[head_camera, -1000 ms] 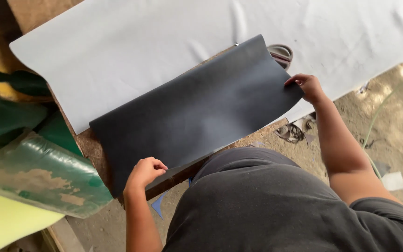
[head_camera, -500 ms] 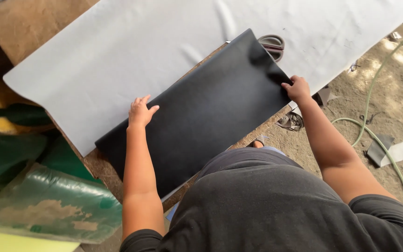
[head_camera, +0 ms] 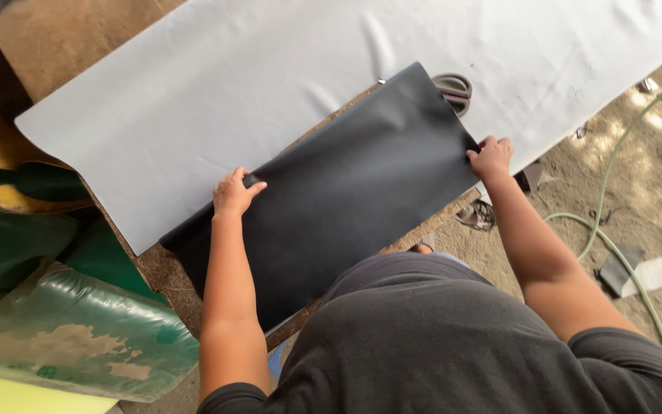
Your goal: Measuring, marking, and cutting strips of fabric for upholstery using a ruler, pen, and scissors.
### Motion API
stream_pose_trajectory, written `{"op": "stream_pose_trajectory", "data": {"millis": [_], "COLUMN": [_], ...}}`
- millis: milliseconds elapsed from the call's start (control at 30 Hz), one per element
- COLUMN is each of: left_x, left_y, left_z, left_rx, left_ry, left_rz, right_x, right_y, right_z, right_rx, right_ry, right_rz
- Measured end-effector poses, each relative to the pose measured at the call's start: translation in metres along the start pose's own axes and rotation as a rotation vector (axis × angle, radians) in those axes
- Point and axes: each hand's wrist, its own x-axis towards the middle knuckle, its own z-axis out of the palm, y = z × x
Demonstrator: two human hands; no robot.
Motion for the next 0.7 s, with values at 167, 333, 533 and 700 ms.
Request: {"op": "stream_pose_trajectory", "data": {"millis": [167, 333, 533, 700], "left_x": [-0.039, 0.010, 0.027, 0.054], "left_y": [0.039, 0.065, 0.098, 0.065], "left_z": [-0.057, -0.008, -0.028, -0.018], "left_rx": [-0.070, -0.054, -0.575, -0.790], "left_ry": [-0.362, -0.225, -0.021, 0.369], "left_rz": [-0.098, 0.032, 0.142, -0.002], "right_x": [0.002, 0.026, 0.031, 0.087], "right_y": [-0.004, -0.016, -0.114, -0.098], "right_z": [-0.004, -0.014, -0.182, -0.143], "right_rx": [0.097, 0.093, 1.285, 1.703], "right_ry": [-0.126, -0.182, -0.279, -0.507], "right_rz": [0.077, -0.045, 0.073, 0.274]}}
